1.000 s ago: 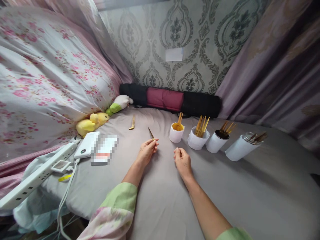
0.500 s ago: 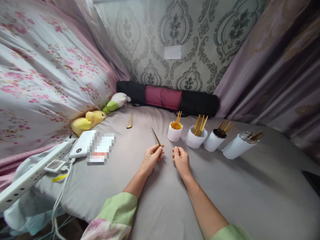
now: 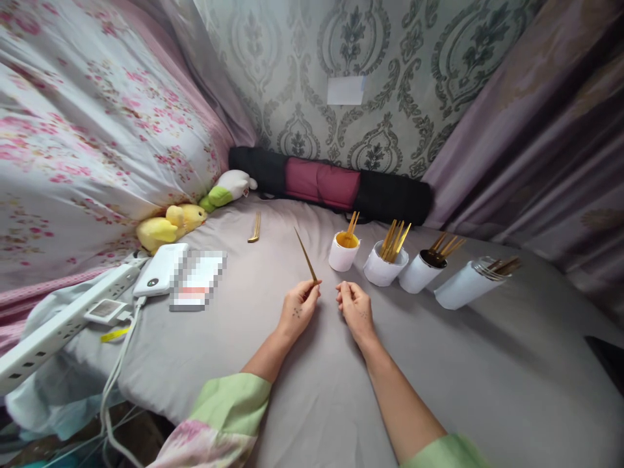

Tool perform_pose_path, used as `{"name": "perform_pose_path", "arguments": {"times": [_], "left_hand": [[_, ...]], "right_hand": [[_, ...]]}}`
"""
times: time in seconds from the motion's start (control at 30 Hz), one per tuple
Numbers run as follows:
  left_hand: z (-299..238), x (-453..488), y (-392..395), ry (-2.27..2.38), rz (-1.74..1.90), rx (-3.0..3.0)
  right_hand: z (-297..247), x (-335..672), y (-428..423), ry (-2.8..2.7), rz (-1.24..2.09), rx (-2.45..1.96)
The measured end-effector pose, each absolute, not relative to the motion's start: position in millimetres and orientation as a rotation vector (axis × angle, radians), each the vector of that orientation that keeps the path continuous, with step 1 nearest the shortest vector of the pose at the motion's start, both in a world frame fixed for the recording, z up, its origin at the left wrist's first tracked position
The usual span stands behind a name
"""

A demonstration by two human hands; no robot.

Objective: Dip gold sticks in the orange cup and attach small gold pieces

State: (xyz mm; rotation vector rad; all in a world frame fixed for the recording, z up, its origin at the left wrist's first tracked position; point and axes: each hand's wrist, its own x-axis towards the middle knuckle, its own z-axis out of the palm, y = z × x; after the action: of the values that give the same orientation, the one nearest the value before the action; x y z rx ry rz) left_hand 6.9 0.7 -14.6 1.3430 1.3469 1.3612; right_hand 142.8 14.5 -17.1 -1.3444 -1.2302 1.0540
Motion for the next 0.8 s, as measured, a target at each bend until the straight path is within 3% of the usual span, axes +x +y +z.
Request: {"name": "perform_pose_path", "arguments": {"times": [0.8], "left_hand": [[-12, 1, -9, 1.358, 1.315, 1.875]], "right_hand": [[-3, 141, 8, -1.184, 1.008, -1.235]]}}
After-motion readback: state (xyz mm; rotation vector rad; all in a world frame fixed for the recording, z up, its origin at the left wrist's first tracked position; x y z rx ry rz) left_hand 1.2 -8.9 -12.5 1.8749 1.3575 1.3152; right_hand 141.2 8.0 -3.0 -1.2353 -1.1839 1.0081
